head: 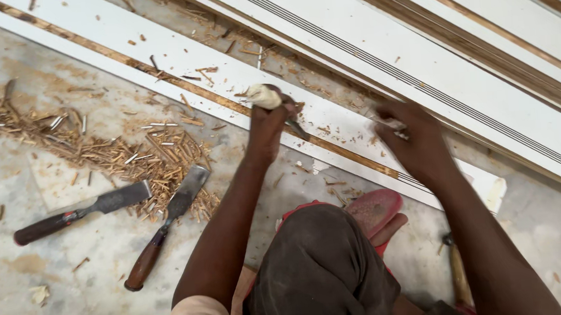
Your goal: The person sits on the floor and uses a hammer and chisel to carve a groove into a long white wooden plank. They repeatedly strike the chisel to remove wood, then use a ruler to measure the groove's depth and width.
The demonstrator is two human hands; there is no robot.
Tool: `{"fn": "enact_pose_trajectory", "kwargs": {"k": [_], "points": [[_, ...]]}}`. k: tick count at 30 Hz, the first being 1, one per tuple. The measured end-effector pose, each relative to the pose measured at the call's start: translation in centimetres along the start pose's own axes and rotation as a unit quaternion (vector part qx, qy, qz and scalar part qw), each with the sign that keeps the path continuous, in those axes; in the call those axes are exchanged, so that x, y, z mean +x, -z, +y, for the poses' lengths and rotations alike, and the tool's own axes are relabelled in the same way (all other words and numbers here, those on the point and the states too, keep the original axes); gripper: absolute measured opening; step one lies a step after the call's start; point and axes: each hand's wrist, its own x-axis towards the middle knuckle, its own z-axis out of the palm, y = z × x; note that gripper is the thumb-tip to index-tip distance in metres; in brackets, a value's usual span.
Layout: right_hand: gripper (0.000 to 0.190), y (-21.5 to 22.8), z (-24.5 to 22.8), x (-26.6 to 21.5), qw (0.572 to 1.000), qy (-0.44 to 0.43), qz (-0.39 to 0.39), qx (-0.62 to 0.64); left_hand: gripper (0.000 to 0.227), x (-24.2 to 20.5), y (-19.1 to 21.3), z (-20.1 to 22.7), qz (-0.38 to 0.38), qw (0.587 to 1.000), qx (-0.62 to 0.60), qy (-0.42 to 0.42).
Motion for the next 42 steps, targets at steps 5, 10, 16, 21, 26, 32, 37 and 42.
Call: {"fn": "enact_pose_trajectory", "kwargs": {"k": [5, 10, 16, 21, 26, 32, 37, 42], "points": [[0.041, 3.4, 18.8, -16.8, 0.915, -0.253, 0.047, -0.311, 0.025, -1.2, -1.0, 0.5, -0.009, 0.999, -0.047, -0.003], [0.061, 1.7, 25.1, -29.7, 0.816, -0.523, -0.117, -0.217, 0.025, -1.7, -2.8, -0.5, -0.001, 0.998, -0.066, -0.008], [0.042, 0.0, 23.6, -32.3, 0.860, -0.435, -0.079, -0.255, 0.020, -2.8, -3.9, 0.3, -0.042, 0.998, 0.032, -0.022], [0.041, 2.3, 22.5, -32.4, 0.890, -0.425, 0.014, -0.163, 0.018, -4.1, -3.0, 0.9, -0.064, 0.997, 0.028, -0.029], [0.034, 5.9, 14.4, -29.4, 0.931, -0.339, 0.119, -0.065, 0.018, -3.7, -3.1, 0.7, -0.043, 0.999, 0.013, -0.016], [0.043, 10.0, -2.9, -15.7, 0.960, -0.280, 0.024, -0.005, 0.015, -2.9, -2.5, -0.9, -0.016, 0.994, 0.109, -0.021], [0.047, 7.8, -15.4, -8.1, 0.974, -0.173, -0.077, -0.126, 0.014, -3.4, -2.8, -1.9, -0.017, 0.988, 0.154, -0.018], [0.046, 4.8, -19.4, -4.8, 0.942, 0.164, 0.031, -0.290, 0.016, -3.5, -2.5, -1.8, -0.050, 0.983, 0.178, -0.007]]}}
